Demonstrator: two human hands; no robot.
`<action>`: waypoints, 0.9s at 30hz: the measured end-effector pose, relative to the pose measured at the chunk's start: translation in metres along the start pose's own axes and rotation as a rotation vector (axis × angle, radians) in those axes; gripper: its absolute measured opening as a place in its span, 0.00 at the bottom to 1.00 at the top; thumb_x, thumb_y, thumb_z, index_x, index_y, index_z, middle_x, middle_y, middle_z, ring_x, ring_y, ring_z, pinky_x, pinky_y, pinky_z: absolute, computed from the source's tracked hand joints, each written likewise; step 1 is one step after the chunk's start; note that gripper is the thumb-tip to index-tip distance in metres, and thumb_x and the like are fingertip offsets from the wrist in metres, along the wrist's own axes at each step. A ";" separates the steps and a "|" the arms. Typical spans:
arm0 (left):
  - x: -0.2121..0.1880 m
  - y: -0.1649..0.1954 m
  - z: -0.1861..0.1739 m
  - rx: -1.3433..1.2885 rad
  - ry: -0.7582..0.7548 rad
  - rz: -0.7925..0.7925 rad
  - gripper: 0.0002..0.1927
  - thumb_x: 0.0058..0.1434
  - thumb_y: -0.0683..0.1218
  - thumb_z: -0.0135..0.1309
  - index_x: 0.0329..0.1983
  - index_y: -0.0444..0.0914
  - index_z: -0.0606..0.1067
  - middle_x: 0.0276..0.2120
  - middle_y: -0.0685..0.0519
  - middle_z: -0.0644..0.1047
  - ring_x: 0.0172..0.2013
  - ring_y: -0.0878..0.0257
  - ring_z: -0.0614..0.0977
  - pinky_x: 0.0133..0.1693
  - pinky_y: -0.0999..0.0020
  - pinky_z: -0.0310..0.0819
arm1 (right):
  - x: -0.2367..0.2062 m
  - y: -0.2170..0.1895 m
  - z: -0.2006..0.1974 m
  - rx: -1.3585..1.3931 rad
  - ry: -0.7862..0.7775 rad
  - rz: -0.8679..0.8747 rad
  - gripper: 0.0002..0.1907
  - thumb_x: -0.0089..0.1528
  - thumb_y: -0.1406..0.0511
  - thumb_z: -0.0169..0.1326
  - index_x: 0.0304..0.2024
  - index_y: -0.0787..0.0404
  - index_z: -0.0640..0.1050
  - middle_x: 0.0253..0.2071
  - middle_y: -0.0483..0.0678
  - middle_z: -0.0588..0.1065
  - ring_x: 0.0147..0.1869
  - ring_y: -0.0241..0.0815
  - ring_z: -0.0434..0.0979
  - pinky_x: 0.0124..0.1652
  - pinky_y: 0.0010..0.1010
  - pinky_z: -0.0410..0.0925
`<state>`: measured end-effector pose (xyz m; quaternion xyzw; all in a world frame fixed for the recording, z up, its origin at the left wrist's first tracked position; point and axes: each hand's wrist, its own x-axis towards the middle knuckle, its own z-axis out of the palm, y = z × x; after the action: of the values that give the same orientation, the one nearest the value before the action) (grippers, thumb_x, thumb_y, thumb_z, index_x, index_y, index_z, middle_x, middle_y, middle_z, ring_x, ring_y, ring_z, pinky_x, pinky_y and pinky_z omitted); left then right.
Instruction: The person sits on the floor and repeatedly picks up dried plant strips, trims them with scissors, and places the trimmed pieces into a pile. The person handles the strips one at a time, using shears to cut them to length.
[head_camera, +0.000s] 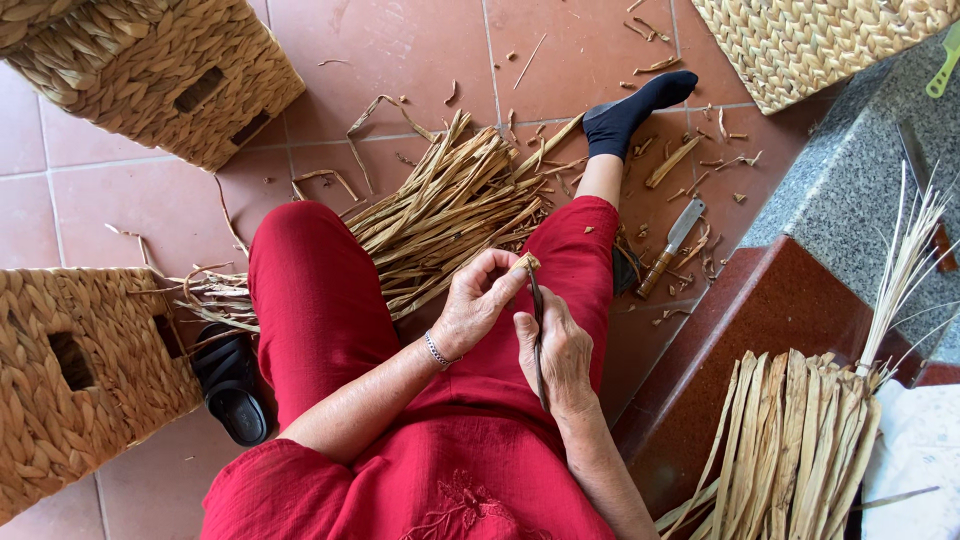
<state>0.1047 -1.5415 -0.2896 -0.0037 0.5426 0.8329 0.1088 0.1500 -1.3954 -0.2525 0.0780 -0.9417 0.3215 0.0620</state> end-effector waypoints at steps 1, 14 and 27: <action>0.000 0.000 0.000 0.008 0.012 -0.025 0.09 0.71 0.47 0.55 0.45 0.36 0.76 0.34 0.60 0.76 0.33 0.76 0.73 0.36 0.79 0.72 | -0.001 0.001 0.002 -0.006 -0.003 0.001 0.29 0.72 0.47 0.41 0.56 0.66 0.73 0.43 0.57 0.79 0.41 0.56 0.83 0.37 0.42 0.75; 0.001 -0.005 -0.002 -0.054 0.013 -0.097 0.10 0.72 0.48 0.54 0.42 0.35 0.77 0.31 0.59 0.76 0.31 0.74 0.74 0.34 0.77 0.73 | -0.003 0.011 0.013 -0.111 -0.012 0.030 0.28 0.71 0.46 0.37 0.45 0.61 0.76 0.26 0.51 0.77 0.28 0.48 0.80 0.31 0.41 0.72; -0.004 -0.028 -0.009 -0.078 -0.041 -0.136 0.09 0.72 0.46 0.54 0.43 0.34 0.76 0.33 0.59 0.76 0.34 0.74 0.73 0.37 0.77 0.72 | 0.012 -0.005 0.015 0.175 -0.029 0.265 0.25 0.73 0.51 0.38 0.41 0.62 0.78 0.21 0.50 0.73 0.23 0.43 0.74 0.27 0.35 0.66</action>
<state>0.1130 -1.5397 -0.3178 -0.0276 0.5057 0.8441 0.1759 0.1381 -1.4097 -0.2599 -0.0374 -0.9128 0.4067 -0.0016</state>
